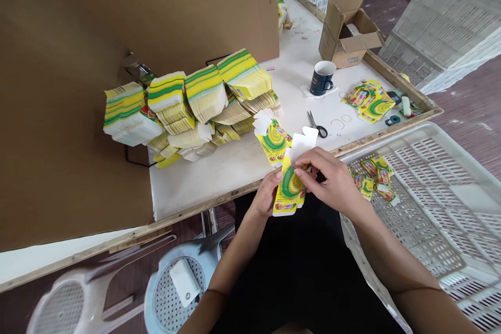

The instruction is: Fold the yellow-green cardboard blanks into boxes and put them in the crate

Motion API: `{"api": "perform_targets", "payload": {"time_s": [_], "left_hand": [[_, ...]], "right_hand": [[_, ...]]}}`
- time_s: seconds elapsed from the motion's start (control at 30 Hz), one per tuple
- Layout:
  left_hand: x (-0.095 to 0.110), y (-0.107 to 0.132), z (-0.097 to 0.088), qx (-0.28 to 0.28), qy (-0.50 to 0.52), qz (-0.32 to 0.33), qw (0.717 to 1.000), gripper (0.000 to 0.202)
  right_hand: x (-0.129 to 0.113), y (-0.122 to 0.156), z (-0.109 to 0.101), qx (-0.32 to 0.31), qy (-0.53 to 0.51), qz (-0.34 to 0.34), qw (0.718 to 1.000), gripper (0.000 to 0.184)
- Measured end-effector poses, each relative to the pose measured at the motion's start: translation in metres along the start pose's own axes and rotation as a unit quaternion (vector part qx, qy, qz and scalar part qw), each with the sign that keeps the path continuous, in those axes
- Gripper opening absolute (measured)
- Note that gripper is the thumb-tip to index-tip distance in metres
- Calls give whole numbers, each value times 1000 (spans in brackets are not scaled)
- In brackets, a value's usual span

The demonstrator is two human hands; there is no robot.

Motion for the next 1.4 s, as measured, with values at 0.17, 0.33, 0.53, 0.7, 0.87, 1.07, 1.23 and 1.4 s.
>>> {"api": "perform_targets", "payload": {"time_s": [0.17, 0.33, 0.53, 0.7, 0.87, 1.07, 1.23, 1.4], "left_hand": [[6, 1, -9, 40, -8, 13, 999, 55], [8, -3, -14, 43, -20, 51, 998, 54], [12, -2, -16, 72, -98, 121, 985, 49], [14, -2, -14, 87, -167, 139, 972, 41], [24, 1, -18, 110, -225, 139, 958, 48], [31, 6, -4, 16, -212, 126, 969, 75], [21, 6, 6, -75, -196, 77, 975, 47], [15, 5, 11, -95, -181, 75, 976, 44]], "right_hand": [[1, -1, 6, -29, -5, 3, 1000, 8], [8, 7, -11, 103, 6, 28, 994, 37], [45, 27, 11, 112, -73, 158, 978, 20], [56, 40, 5, 177, -81, 170, 966, 30], [68, 44, 1, 163, -104, 194, 962, 25], [62, 42, -4, 121, -210, 143, 959, 44], [70, 45, -2, 57, -241, 182, 952, 34], [72, 44, -4, 57, -233, 190, 952, 27]]}}
Point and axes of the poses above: each hand's wrist, its own y-axis away from the middle knuckle, its own z-axis out of the palm, x = y × z, the point moved 10 cm from there along -y, towards the middle knuckle, and after that the axes turned 12 degrees about -y, right-handed, at the moved point
